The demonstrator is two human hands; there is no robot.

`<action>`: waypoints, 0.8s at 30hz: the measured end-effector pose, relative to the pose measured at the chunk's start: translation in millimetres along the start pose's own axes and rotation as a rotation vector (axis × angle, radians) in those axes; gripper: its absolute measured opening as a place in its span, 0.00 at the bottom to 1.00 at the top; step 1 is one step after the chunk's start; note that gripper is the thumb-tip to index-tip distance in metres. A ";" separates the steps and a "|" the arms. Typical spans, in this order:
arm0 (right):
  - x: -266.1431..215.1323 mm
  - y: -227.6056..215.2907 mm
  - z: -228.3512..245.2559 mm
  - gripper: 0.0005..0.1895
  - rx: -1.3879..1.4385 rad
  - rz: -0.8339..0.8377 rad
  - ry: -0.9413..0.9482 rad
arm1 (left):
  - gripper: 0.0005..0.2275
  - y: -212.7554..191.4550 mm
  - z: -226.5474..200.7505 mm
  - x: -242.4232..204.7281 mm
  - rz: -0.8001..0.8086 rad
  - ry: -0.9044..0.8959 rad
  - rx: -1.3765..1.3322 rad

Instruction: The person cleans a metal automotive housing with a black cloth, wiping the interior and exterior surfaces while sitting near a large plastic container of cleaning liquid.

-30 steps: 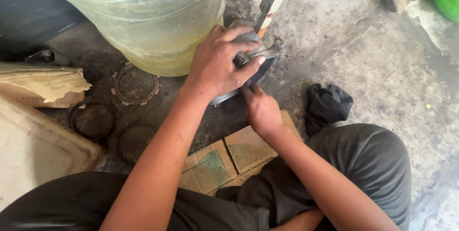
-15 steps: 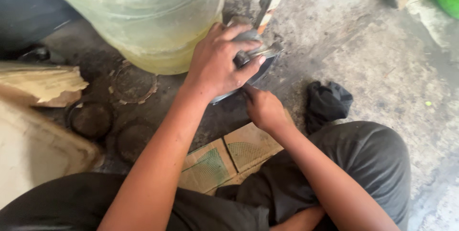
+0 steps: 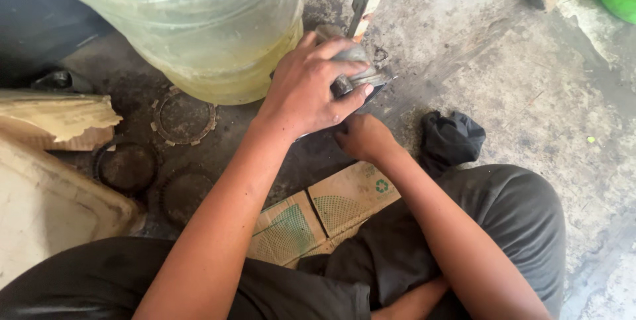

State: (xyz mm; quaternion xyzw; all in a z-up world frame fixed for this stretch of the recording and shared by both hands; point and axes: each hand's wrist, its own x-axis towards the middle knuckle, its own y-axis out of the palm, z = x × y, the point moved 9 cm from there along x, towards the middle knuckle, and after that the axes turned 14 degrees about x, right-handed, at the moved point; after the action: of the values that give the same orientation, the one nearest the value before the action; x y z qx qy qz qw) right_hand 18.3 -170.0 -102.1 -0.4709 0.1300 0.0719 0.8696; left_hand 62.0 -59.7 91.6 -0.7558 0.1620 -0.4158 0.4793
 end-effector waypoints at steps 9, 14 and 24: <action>-23.2 -5.6 4.7 0.26 0.124 -0.052 0.082 | 0.14 0.2 13.1 -5.1 0.019 -0.056 -0.066; -25.2 -3.0 24.9 0.31 0.149 -0.091 0.011 | 0.15 3.5 25.7 -10.5 0.079 -0.125 -0.147; -6.0 -7.5 21.2 0.30 0.177 -0.103 0.017 | 0.16 2.1 28.7 -13.8 0.038 -0.128 -0.137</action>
State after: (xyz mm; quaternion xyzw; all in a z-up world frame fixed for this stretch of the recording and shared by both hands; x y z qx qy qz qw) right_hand 17.8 -156.3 -83.2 -0.3991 0.1189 0.0113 0.9091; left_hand 76.5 -34.9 77.7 -0.8085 0.1732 -0.3455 0.4438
